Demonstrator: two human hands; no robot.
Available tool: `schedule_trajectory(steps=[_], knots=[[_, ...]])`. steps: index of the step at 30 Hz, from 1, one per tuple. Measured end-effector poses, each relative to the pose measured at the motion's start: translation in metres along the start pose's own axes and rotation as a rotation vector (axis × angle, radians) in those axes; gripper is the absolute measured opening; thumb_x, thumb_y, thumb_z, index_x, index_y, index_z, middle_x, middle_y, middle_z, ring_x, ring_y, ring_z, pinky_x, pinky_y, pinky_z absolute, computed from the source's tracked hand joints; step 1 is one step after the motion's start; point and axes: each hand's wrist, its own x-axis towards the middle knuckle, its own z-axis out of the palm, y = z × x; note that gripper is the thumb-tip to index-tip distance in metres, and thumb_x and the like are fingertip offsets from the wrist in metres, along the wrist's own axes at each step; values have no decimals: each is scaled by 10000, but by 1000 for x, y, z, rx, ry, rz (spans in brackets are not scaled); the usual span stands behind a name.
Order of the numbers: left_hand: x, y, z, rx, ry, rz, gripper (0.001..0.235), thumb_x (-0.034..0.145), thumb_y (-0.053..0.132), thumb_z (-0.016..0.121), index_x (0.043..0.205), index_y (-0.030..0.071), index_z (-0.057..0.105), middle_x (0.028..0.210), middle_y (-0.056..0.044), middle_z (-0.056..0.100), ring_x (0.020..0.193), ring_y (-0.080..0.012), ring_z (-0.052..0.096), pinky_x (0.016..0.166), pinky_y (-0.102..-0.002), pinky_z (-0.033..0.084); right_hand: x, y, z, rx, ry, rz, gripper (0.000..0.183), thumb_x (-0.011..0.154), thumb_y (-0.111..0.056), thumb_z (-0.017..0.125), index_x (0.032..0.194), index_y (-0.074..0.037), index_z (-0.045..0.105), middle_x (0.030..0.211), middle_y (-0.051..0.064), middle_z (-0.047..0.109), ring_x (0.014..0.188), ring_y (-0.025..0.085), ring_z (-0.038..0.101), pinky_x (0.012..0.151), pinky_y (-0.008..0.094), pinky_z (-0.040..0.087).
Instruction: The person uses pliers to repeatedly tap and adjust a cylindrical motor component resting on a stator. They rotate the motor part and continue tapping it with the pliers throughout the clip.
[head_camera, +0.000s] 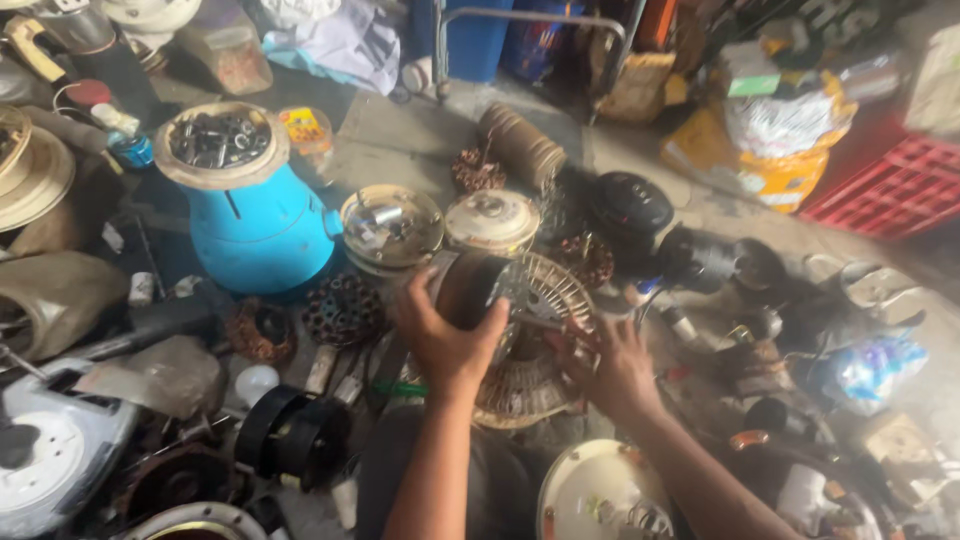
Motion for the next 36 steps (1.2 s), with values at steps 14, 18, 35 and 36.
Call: schedule_trajectory(steps=[14,18,35,36], knots=[[-7,15,14,118,-137,157,835,650,389,895,1312,79,490,1215,-170,545,1187,-404,507,979,-547,467,-9,4,35,691,-192,411,245,953,-159,646,1164,-37,624,969,120,732,905,338,724,784,421,556],[-10,12,15,130,-139,163,848,657,397,899,1323,73,486,1221,-173,542,1193,-402,507,997,-547,453,-13,2,23,444,-41,4,298,824,-14,712,1114,-14,640,955,126,690,915,366,686,814,454,543],[-5,-1,18,-47,-112,-37,838,652,371,905,1331,78,511,1292,-151,543,1240,-327,517,1033,-496,450,12,9,27,737,-447,958,351,1078,-350,537,1058,-51,719,872,190,745,727,325,714,699,438,540],[-5,-4,17,-180,-90,-141,817,661,343,892,1336,79,515,1306,-141,548,1235,-305,539,1043,-469,459,9,16,29,648,-428,935,409,1102,-391,498,1078,-57,733,883,190,774,753,308,739,728,426,566]])
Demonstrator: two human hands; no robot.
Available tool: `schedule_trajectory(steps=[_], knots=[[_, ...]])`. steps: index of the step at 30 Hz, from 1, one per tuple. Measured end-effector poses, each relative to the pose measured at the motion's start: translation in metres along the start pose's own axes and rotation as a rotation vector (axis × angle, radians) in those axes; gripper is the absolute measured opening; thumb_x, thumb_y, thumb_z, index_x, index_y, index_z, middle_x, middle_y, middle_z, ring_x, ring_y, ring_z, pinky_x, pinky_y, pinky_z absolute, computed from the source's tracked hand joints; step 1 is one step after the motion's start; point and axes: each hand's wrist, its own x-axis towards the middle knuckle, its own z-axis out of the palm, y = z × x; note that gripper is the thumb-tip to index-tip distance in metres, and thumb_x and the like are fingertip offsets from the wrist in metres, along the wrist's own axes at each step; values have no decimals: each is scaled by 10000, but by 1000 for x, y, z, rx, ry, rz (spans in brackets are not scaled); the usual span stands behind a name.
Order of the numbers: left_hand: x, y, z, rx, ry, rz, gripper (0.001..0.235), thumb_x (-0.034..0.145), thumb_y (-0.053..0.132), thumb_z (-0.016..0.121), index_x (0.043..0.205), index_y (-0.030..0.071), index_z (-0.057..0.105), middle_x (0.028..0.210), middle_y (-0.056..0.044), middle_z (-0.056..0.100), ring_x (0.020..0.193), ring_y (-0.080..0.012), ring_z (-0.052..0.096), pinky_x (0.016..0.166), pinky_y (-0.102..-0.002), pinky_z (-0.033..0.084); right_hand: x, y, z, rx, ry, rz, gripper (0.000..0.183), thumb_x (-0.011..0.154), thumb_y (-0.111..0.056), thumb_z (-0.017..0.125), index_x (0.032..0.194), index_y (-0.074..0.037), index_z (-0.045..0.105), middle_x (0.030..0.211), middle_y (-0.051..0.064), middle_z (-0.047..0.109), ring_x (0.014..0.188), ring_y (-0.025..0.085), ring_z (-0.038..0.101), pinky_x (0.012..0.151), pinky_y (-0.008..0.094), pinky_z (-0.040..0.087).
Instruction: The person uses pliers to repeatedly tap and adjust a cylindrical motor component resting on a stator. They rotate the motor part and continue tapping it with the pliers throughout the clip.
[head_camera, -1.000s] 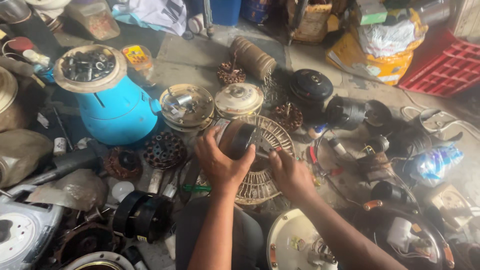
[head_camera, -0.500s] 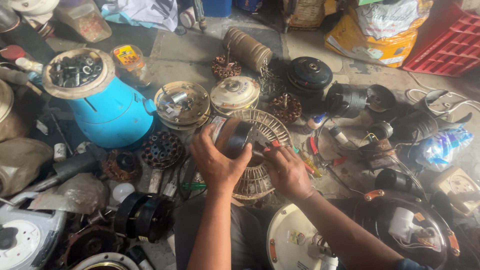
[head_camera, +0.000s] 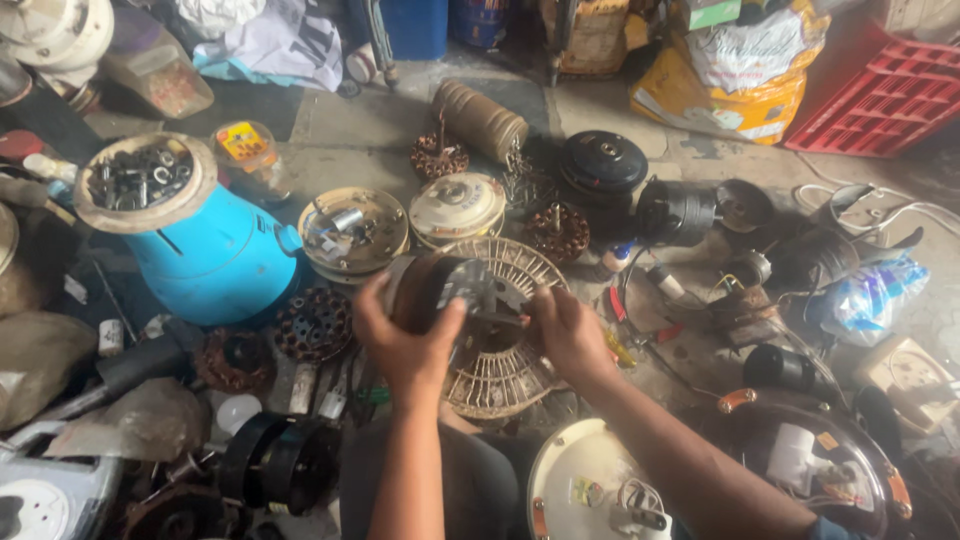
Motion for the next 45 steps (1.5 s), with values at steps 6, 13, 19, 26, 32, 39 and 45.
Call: schedule_trajectory(steps=[6,13,19,26,32,39,45], knots=[[4,-14,-17,-691,18,-240,703,764,166,800,1382,60,482,1334,-118,536,1237,-251,537,1068,-393,438,1,69,-18,-355,-55,-583,978,680,-361,904,1459,-48,404,1322,206,616,1205,436,595,901,507,504],[3,-3,-13,-1059,-33,-439,685,760,115,751,1386,63,478,1273,-116,566,1177,-272,575,990,-418,505,10,64,-27,327,-132,-198,566,695,36,764,1209,-30,536,1207,88,621,1019,187,631,743,362,563],[-4,-7,-8,-1140,-69,-523,646,771,117,742,1347,36,459,1212,-175,605,1101,-295,621,943,-428,536,-18,-3,-69,420,123,-642,465,857,34,690,1259,-76,483,1015,4,538,891,117,565,756,267,512],[-2,-14,-5,-987,-61,-474,678,725,82,747,1351,35,492,1217,-146,615,1096,-293,626,940,-420,534,-21,-47,-81,-661,-11,-579,541,831,-199,831,1308,-139,584,871,98,714,661,170,714,638,355,581],[-1,-22,-9,-1022,-96,-523,737,671,113,788,1356,64,522,1236,-137,603,1116,-280,613,953,-418,522,-23,-16,-68,-181,60,-849,580,802,-126,774,1320,-51,523,1130,229,651,840,306,687,707,384,586],[-8,-19,-4,-640,4,-300,743,710,165,836,1363,15,517,1297,-146,582,1190,-260,577,1039,-381,468,-40,35,-49,207,32,-143,709,714,-29,734,1384,-40,502,1000,50,635,773,134,621,610,332,534],[3,-1,12,-475,144,-431,814,729,206,865,1393,23,430,1365,-151,526,1235,-243,540,1062,-382,428,-68,68,-28,424,8,-260,564,723,35,730,1234,-21,497,937,5,598,839,52,611,711,214,530]])
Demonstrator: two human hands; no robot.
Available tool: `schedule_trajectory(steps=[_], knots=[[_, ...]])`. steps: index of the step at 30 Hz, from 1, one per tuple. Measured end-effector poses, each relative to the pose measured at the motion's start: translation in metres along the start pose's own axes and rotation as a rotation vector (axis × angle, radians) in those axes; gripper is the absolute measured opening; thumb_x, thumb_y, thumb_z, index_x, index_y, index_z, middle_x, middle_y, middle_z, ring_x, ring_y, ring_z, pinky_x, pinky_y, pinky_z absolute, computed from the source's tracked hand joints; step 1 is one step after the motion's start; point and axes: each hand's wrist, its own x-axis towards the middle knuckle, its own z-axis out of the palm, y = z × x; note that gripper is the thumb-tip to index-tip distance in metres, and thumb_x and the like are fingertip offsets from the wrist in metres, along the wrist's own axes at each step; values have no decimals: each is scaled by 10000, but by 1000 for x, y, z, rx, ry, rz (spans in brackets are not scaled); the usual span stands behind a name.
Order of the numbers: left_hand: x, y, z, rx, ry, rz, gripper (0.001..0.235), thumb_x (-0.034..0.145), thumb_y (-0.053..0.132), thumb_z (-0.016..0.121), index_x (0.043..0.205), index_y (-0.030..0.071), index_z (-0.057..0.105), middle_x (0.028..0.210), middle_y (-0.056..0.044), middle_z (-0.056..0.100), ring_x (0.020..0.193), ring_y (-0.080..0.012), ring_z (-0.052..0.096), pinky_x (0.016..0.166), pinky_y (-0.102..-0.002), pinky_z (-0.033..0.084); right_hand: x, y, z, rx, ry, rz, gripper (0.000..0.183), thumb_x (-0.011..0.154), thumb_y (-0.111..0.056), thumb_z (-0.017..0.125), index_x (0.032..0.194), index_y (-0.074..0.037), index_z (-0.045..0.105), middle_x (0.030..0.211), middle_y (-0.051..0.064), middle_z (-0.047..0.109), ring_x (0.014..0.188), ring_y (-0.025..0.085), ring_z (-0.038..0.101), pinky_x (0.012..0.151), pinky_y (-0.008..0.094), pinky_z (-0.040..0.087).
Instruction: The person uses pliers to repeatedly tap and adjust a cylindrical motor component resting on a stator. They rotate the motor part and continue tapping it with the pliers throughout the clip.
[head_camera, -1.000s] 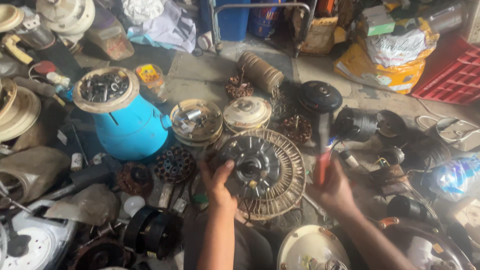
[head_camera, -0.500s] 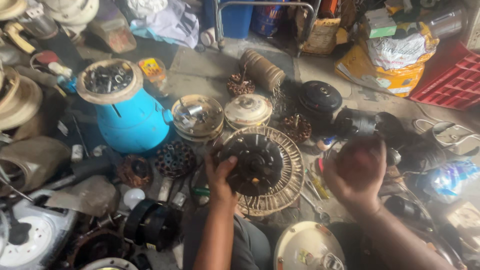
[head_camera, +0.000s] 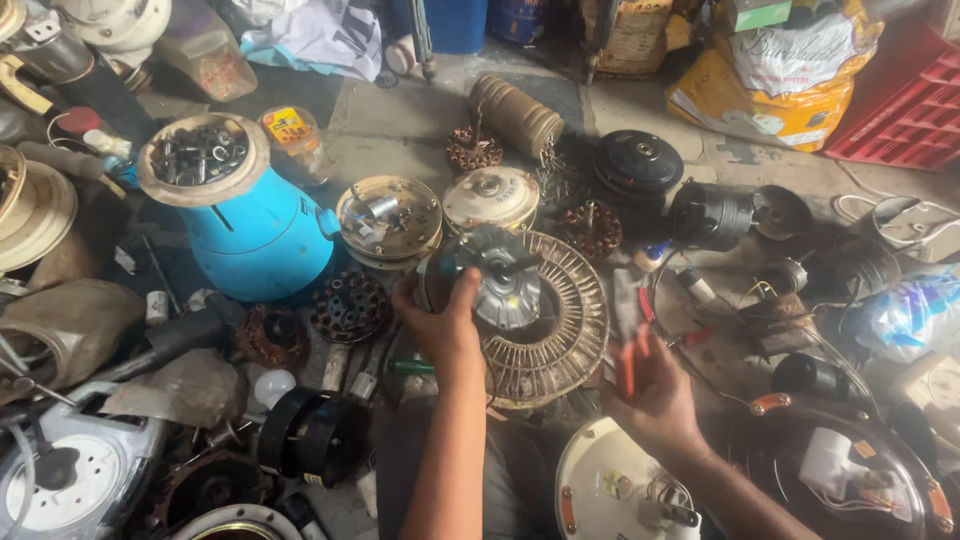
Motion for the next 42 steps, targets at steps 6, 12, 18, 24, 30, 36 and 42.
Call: schedule_trajectory(steps=[6,12,18,24,30,36,42], knots=[[8,-4,-1,-142,61,-92,802,736,144,848,1405,25,422,1388,-160,521,1252,-257,544,1079,-387,419,3,-1,23,-260,-246,14,478,810,-29,845,1147,-52,507,918,16,615,796,99,652,708,249,536],[21,0,-5,-178,37,-29,887,669,147,864,1416,94,388,1372,-111,515,1232,-252,530,1047,-399,436,22,8,27,-259,-226,19,734,688,-55,794,1353,-58,483,1014,113,654,866,230,641,756,314,561],[1,11,-12,474,-68,573,871,635,311,936,1347,81,490,1319,-148,526,1260,-348,500,1063,-503,430,54,5,-2,-863,-172,59,616,741,-241,864,1268,-72,594,1165,152,688,1088,314,678,904,396,542],[-8,11,-5,712,-80,636,851,616,359,928,1301,95,499,1279,-172,512,1248,-400,468,1017,-563,429,63,-24,20,-1006,31,-477,448,862,-427,706,1106,-52,699,960,177,697,889,355,660,777,469,506],[-12,12,-9,694,-152,601,887,630,338,916,1350,82,467,1308,-170,502,1257,-403,454,1025,-561,429,82,-35,52,-147,-296,475,631,1023,-558,468,998,0,762,770,96,719,723,214,640,676,354,516],[-10,12,-11,739,-170,577,896,642,352,910,1370,92,458,1313,-156,504,1265,-399,459,1039,-562,422,84,-39,60,-486,-244,-2,347,998,-326,566,1132,-36,701,818,123,749,787,225,754,718,402,553],[-10,11,-14,782,-170,557,928,645,370,915,1393,91,441,1329,-170,491,1267,-409,446,1037,-571,415,77,-49,66,-586,-146,-610,115,910,-57,652,1017,-22,669,869,163,724,861,383,702,751,478,553]])
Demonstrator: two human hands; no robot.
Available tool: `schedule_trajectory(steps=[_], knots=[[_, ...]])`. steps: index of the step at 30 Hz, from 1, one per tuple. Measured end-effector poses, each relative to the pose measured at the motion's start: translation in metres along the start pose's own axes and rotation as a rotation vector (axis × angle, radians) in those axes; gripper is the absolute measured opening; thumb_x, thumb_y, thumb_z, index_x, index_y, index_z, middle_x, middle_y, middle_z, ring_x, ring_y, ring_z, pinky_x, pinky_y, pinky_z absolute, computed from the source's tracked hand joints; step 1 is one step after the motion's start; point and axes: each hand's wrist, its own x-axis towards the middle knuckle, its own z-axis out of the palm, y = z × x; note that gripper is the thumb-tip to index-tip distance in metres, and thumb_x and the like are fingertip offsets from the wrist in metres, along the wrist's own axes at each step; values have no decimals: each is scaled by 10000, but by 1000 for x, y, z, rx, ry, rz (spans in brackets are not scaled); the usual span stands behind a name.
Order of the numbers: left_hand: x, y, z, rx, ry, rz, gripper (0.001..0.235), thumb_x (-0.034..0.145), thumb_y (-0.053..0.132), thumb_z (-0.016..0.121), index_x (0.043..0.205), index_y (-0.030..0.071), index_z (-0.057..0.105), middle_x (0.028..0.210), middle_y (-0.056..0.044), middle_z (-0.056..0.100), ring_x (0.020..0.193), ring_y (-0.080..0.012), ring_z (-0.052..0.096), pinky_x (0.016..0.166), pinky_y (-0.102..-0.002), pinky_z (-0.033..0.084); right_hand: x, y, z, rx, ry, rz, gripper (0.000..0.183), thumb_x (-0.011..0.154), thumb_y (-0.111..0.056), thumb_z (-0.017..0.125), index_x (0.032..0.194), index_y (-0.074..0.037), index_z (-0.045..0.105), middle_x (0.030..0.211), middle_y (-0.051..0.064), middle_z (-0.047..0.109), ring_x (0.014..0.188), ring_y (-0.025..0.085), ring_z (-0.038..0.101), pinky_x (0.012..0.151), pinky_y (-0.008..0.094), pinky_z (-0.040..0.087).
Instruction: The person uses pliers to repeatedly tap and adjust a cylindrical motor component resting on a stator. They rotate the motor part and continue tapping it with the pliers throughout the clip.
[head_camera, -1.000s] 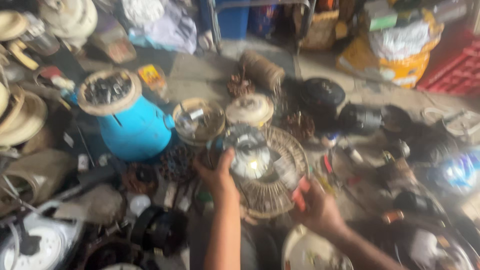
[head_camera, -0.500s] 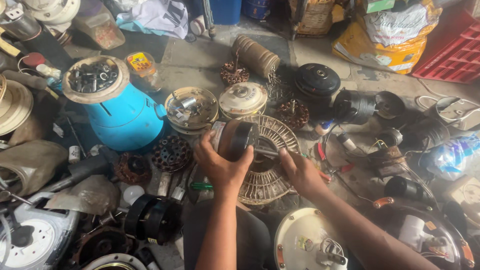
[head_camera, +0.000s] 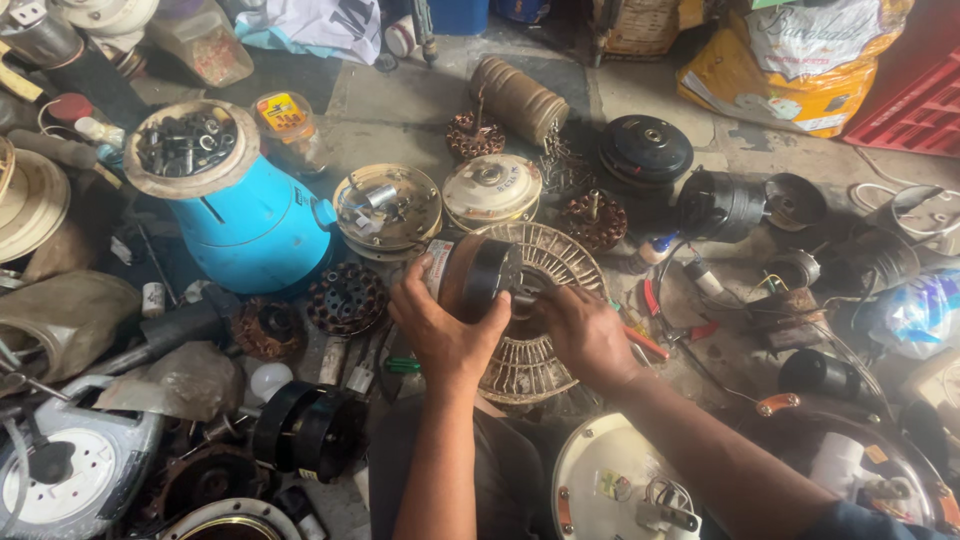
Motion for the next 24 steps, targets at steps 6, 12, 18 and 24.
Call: schedule_trajectory(steps=[6,12,18,24], knots=[[1,-5,3,10,7,70,961,630,393,910,1406,88,432,1334,-176,489,1266,-416,449,1044,-580,415,0,-1,17,-38,86,-12,216,881,-29,572,1075,-31,667,948,188,717,831,381,697,711,465,563],[-5,4,-2,26,-33,36,1006,618,392,908,1440,84,417,1358,-187,489,1265,-429,457,1039,-574,418,17,31,10,177,-605,586,316,989,-294,488,1127,-62,652,877,83,722,654,355,695,600,456,575],[0,11,-15,-24,-72,42,1190,609,381,925,1527,-5,274,1444,-289,410,1320,-480,439,1062,-562,409,-32,35,-23,-225,-208,460,555,825,-476,719,1279,-160,668,1126,161,659,990,342,688,829,482,551],[-2,9,-13,-106,-5,-30,1034,601,312,931,1460,36,426,1382,-230,535,1277,-384,550,1062,-479,454,-63,61,-31,-166,-416,562,841,679,-314,883,1425,-218,508,1275,104,612,1225,317,593,1011,430,498]])
